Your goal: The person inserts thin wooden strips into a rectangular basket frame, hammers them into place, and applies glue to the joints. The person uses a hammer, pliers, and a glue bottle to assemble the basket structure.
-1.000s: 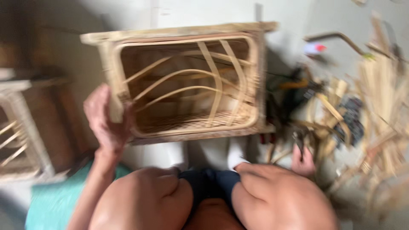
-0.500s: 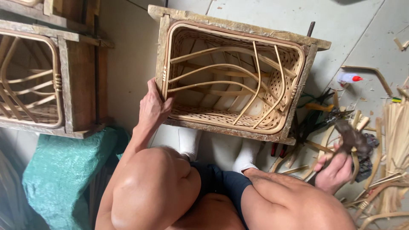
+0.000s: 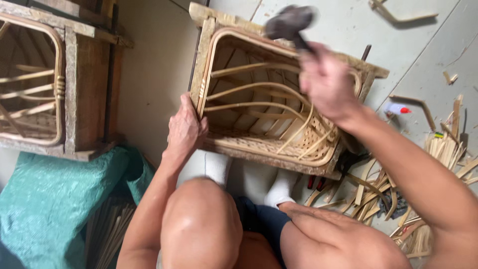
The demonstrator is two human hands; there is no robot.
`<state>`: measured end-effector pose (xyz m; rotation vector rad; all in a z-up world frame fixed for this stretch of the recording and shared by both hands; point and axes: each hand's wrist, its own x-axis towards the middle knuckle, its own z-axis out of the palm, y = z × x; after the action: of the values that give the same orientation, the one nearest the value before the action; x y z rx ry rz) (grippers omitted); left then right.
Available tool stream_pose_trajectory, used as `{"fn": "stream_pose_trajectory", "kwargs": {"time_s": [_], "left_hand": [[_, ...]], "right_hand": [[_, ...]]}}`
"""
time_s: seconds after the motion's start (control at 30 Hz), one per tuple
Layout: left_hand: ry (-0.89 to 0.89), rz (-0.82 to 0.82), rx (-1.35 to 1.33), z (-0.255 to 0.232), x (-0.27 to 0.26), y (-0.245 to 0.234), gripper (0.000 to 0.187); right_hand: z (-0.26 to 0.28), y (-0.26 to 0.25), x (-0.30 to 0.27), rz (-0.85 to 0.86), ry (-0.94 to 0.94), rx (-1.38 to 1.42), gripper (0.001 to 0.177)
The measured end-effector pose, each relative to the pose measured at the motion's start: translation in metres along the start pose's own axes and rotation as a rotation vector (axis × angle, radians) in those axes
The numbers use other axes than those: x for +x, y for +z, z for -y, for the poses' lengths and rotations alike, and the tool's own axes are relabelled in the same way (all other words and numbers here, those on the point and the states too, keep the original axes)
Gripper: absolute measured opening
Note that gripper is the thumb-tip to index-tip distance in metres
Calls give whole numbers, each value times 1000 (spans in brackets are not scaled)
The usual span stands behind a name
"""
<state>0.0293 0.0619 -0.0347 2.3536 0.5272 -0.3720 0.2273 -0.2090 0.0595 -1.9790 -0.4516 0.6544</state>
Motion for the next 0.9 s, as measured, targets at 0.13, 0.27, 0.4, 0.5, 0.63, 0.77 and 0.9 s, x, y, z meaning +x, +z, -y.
{"fn": "stream_pose_trajectory", "kwargs": {"time_s": [0.13,0.27,0.4,0.5,0.63,0.77,0.9], "left_hand": [[-28,-4,-39,-6,1,0,59],[65,23,-26,-9,8,-16,76],[174,221,62,-13,33,-60,63],[612,-397,129,-42,81,-69,40],[622,-333,8,-103,189,-26,29],[398,132,301,-115,242,36,65],[694,-194,7,-88,266,51,53]], "right_hand": [[-13,21,36,57,140,-220,47],[-27,16,24,36,80,-211,48],[-26,-3,8,6,36,-356,46],[-14,-13,4,-75,59,-162,46],[-1,-25,-6,-128,54,-264,46],[-3,-22,-20,-145,77,-245,46],[-3,-19,-20,-108,78,-256,45]]}}
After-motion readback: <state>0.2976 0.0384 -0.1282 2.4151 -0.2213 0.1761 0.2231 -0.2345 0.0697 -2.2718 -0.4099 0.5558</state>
